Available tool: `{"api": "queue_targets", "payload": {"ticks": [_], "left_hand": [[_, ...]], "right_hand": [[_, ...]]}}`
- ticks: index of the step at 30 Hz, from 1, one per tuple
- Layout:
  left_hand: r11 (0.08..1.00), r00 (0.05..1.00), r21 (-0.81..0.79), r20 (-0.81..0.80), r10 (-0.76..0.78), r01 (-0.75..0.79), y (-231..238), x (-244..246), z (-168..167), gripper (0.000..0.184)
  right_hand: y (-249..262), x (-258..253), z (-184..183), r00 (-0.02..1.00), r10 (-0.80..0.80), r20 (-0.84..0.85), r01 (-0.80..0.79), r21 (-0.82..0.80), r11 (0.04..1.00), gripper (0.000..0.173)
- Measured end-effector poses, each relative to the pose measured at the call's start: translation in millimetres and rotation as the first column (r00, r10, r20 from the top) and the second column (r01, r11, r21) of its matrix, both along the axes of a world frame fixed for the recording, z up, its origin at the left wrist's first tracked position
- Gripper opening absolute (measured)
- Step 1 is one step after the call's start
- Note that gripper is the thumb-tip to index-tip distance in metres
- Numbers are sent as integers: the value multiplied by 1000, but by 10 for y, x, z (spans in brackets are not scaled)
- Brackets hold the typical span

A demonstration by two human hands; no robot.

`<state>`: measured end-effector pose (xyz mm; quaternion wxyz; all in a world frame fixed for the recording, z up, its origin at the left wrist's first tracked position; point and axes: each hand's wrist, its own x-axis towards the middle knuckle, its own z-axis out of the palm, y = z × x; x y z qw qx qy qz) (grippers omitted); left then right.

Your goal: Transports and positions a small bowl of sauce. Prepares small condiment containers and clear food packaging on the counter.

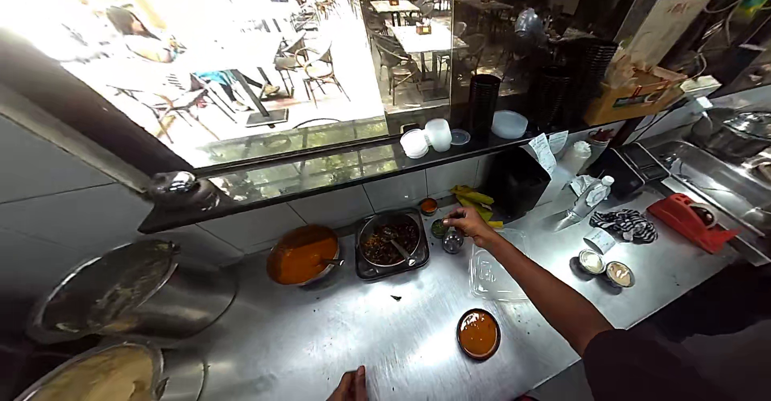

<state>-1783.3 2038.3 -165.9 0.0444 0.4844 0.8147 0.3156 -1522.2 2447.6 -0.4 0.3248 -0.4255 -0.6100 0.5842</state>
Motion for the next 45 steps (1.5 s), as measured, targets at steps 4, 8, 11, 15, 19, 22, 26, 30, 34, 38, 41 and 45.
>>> {"api": "queue_targets", "payload": {"ticks": [4,8,11,15,19,22,26,30,34,38,41,45], "left_hand": [[999,999,45,-41,31,-29,14,-7,-35,45],[1000,1000,9,-26,2,-2,10,6,65,48],[1000,1000,5,-25,-1,1,17,8,74,49],[1000,1000,3,-12,-7,7,25,13,107,48],[1000,1000,1,-24,-10,10,25,14,87,47],[1000,999,-7,-31,-16,16,38,12,111,49],[1000,999,4,-44,-18,18,29,17,89,47],[1000,999,9,-38,-24,24,7,27,87,45],[1000,999,23,-38,2,-1,-8,70,79,45],[999,998,-18,-59,26,-27,15,90,76,48],[999,998,-23,-63,25,-26,16,63,61,50],[999,997,-20,-67,36,-38,7,63,32,48]], "right_hand": [[-539,317,477,999,24,28,-31,263,964,15],[-1288,718,946,986,-96,133,-2,591,807,12],[-1900,947,950,964,-238,119,50,799,600,13],[-2512,1142,-189,869,-302,393,-122,761,637,17],[-2743,1333,-186,802,-393,450,-52,709,704,23],[-2808,1479,748,869,-491,56,245,813,527,12],[-2851,1442,988,846,-461,-267,456,812,366,10],[-2834,1278,-444,906,-262,333,-15,644,765,15],[-2822,1281,-459,842,-353,408,58,583,810,14],[-2196,1151,-299,873,-349,342,93,584,806,20],[-1330,776,-509,865,-301,402,37,546,837,20],[-384,154,-574,806,-220,550,-119,515,849,22]]}}
